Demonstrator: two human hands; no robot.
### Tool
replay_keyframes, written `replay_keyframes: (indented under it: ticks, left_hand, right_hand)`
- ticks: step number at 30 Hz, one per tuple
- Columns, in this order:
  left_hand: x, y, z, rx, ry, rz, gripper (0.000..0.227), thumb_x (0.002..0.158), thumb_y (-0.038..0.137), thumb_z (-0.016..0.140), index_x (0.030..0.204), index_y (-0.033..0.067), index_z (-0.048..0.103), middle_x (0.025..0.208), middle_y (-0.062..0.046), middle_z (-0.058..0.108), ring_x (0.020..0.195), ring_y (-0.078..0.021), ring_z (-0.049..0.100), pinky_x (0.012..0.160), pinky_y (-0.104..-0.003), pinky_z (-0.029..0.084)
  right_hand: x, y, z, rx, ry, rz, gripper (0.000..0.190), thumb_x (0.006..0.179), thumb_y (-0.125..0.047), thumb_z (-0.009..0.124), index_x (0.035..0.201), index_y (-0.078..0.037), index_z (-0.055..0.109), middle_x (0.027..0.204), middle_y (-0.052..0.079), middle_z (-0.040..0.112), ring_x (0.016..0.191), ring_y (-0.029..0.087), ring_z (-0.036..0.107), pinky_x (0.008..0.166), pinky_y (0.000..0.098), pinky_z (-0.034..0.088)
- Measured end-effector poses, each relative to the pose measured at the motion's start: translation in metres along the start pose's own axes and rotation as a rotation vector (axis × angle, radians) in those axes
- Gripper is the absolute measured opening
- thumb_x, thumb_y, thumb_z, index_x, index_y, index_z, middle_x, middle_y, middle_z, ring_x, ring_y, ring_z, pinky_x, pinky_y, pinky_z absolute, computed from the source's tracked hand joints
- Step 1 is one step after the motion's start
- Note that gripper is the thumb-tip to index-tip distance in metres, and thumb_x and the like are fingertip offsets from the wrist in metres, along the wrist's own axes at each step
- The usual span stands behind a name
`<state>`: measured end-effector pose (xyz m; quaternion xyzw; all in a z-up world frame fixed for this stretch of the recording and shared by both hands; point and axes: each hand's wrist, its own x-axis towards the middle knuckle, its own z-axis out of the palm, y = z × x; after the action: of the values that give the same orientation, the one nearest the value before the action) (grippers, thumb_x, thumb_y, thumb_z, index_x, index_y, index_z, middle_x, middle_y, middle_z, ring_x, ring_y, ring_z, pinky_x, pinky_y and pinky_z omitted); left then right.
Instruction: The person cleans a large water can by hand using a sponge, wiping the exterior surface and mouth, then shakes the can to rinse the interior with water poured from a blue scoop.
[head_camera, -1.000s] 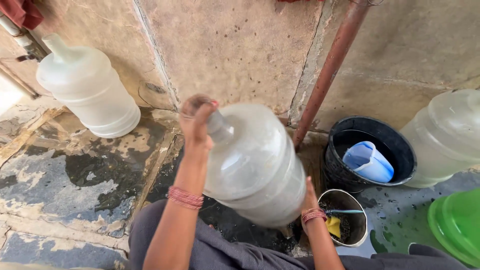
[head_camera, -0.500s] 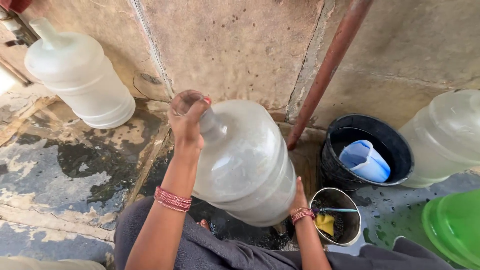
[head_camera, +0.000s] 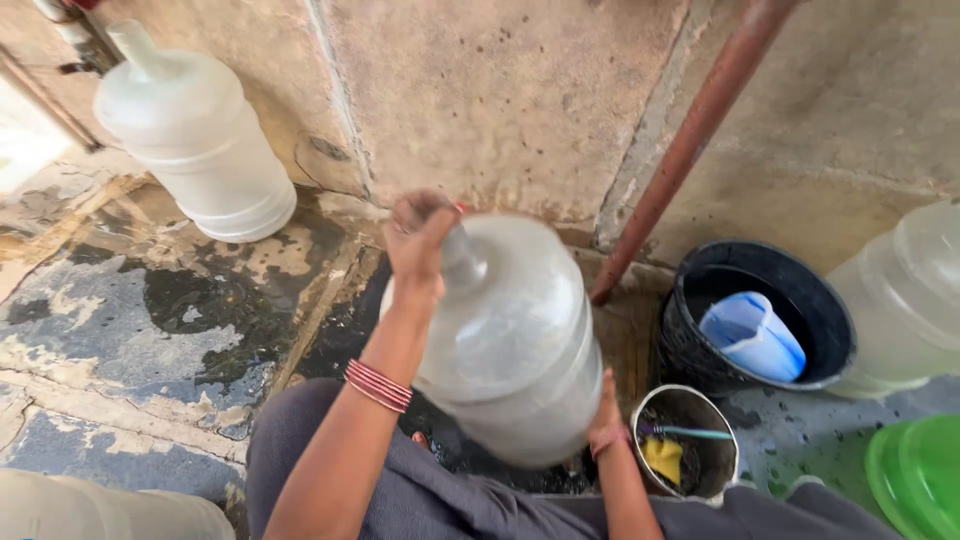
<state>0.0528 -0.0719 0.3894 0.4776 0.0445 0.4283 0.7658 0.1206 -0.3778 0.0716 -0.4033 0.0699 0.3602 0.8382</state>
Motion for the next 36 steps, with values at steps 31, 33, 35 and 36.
replay_keyframes:
  ticks: [31,33,35,36]
  left_hand:
    - [0.015,0.081,-0.043,-0.232,-0.077,0.230,0.045,0.086,0.022,0.087,0.119,0.0065,0.061,0.112,-0.013,0.069,0.105,-0.0268,0.071,0.104,-0.048,0.059]
    - [0.016,0.033,-0.041,-0.242,0.052,0.124,0.033,0.084,0.013,0.083,0.109,0.0057,0.063,0.100,-0.011,0.071,0.095,-0.0252,0.071,0.097,-0.044,0.060]
    - [0.016,-0.006,-0.041,-0.226,0.090,-0.004,0.026,0.082,0.006,0.079,0.104,0.0070,0.064,0.096,-0.007,0.072,0.091,-0.0192,0.070,0.088,-0.034,0.057]
    - [0.015,-0.019,-0.042,-0.156,0.094,-0.064,0.023,0.082,0.003,0.076,0.102,0.0072,0.065,0.095,-0.007,0.074,0.089,-0.0161,0.069,0.084,-0.028,0.054]
  right_hand:
    - [-0.036,-0.169,0.050,-0.095,-0.107,-0.427,0.123,0.075,-0.096,0.040,0.161,-0.009,0.031,0.168,0.015,0.032,0.151,0.035,0.034,0.120,0.0574,0.028]
    - [-0.013,-0.119,0.046,-0.198,0.190,-0.465,0.113,0.072,-0.090,0.045,0.159,-0.019,0.029,0.166,0.009,0.032,0.150,0.034,0.033,0.120,0.0573,0.027]
    - [-0.015,-0.055,0.024,-0.017,0.300,-0.314,0.103,0.079,-0.085,0.038,0.160,-0.021,0.032,0.163,0.010,0.037,0.147,0.035,0.036,0.118,0.0586,0.027]
    - [-0.011,-0.039,0.013,0.010,0.300,-0.196,0.102,0.081,-0.083,0.040,0.160,-0.019,0.033,0.163,0.012,0.037,0.147,0.036,0.036,0.118,0.0593,0.027]
